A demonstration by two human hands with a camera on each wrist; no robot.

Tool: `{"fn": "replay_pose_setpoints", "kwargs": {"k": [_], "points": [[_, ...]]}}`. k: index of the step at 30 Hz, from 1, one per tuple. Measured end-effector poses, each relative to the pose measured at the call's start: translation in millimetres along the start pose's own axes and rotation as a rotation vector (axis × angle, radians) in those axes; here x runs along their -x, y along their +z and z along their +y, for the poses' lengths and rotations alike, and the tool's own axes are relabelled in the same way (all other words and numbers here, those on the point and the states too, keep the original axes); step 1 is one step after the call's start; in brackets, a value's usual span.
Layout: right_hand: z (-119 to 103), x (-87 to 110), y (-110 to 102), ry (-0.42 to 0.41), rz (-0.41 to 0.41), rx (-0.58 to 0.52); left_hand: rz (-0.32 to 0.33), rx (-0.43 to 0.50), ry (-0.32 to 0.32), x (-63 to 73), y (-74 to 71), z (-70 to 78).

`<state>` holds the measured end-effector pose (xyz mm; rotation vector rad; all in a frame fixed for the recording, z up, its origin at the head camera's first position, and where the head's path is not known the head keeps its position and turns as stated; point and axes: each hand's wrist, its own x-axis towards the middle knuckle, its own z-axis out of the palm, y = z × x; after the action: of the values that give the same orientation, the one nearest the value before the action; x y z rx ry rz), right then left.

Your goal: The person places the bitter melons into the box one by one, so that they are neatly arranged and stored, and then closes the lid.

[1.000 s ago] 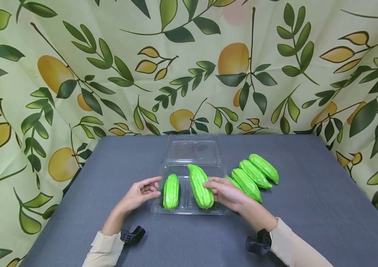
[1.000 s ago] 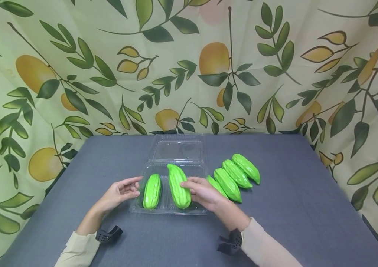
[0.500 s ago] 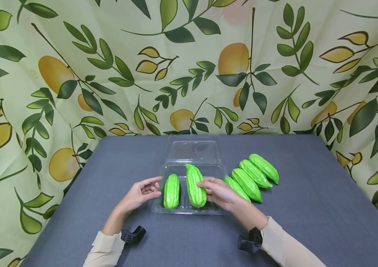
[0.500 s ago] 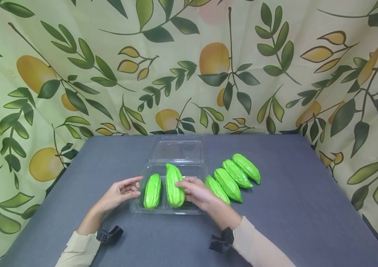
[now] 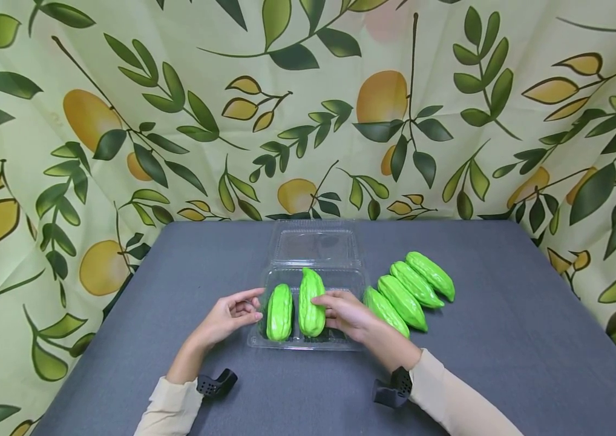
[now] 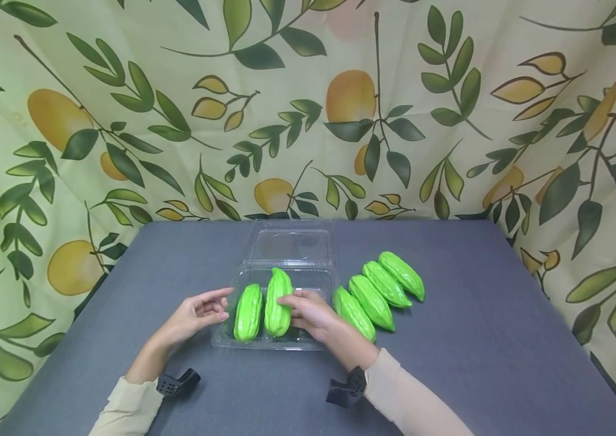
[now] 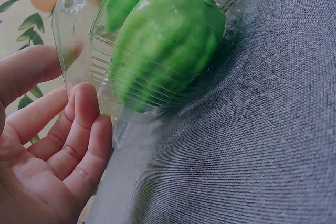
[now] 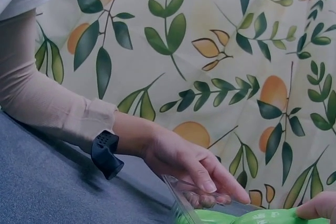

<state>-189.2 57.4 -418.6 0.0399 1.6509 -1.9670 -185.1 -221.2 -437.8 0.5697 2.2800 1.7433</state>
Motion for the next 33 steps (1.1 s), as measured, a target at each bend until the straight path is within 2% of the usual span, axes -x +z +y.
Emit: {"fn": "replay_pose_setpoints", "kwargs": {"k": [14,33], "points": [[6.8,-13.4,7.2,0.03,0.069,0.085,-0.005,0.001,0.008,-1.2,0.3,1.9],[12.7,-12.2,11.4,0.048,0.182,0.233,-0.006,0.007,0.002,0.0,0.4,0.0]]}}
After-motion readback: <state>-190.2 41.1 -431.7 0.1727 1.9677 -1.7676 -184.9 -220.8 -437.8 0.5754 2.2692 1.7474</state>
